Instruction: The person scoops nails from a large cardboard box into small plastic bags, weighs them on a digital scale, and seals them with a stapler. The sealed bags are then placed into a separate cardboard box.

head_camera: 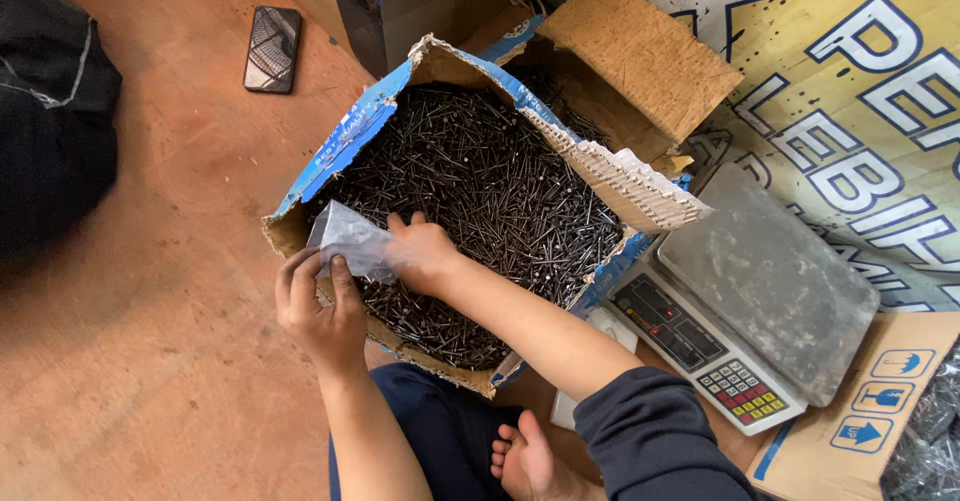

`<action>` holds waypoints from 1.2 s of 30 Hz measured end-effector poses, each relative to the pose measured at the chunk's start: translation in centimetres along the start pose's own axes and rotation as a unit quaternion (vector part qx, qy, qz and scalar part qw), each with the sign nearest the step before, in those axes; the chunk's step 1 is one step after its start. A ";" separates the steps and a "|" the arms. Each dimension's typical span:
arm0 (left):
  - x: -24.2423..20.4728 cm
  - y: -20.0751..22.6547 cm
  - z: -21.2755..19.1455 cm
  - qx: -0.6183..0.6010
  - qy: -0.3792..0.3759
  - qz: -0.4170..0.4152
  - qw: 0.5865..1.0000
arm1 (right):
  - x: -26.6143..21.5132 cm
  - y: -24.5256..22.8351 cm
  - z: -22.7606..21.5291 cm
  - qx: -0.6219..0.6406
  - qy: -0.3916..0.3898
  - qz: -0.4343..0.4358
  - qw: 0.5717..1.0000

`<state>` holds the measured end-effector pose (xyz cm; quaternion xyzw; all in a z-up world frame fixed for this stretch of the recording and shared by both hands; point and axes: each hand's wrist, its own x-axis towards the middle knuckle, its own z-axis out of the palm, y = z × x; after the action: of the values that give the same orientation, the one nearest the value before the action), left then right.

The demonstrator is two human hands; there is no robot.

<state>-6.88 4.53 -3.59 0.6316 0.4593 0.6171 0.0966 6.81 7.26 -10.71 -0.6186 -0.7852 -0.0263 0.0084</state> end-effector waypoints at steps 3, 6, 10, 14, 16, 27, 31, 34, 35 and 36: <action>-0.2 -0.2 0.1 0.007 0.001 0.001 1.000 | -0.7 -0.1 0.6 -0.006 0.005 -0.004 1.000; -0.3 -0.1 0.1 0.001 -0.008 0.009 1.000 | -1.1 0.8 -2.1 0.029 0.028 -0.036 0.999; 0.0 0.2 0.3 -0.007 -0.008 0.030 0.999 | -1.8 1.7 -4.5 0.042 0.013 -0.052 0.998; 0.4 0.8 0.1 0.000 -0.002 0.030 1.000 | -1.9 1.5 -4.3 0.023 0.022 -0.074 0.997; 0.5 1.1 0.1 -0.002 -0.001 0.027 1.000 | -1.8 1.0 -3.4 0.006 0.029 -0.065 0.997; 0.4 2.2 0.8 0.008 -0.024 0.031 0.999 | -5.6 4.2 -4.8 0.137 0.022 -0.042 0.989; 0.3 3.3 1.2 -0.023 -0.047 0.032 0.998 | -7.3 11.0 -2.0 0.154 -0.037 0.024 0.987; -0.6 4.3 2.8 -0.029 -0.128 0.024 0.991 | -9.3 14.7 -6.9 0.229 -0.058 0.132 0.963; -1.3 4.5 3.9 -0.021 -0.166 0.041 0.985 | -10.0 15.8 -8.1 0.265 -0.036 0.150 0.952; -1.9 4.6 4.9 -0.011 -0.204 0.059 0.977 | -10.5 16.8 -9.2 0.302 -0.013 0.166 0.939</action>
<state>-0.20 2.79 -2.80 0.7690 0.3848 0.4853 0.1582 25.42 0.51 -1.46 -0.7091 -0.6422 0.2218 0.1886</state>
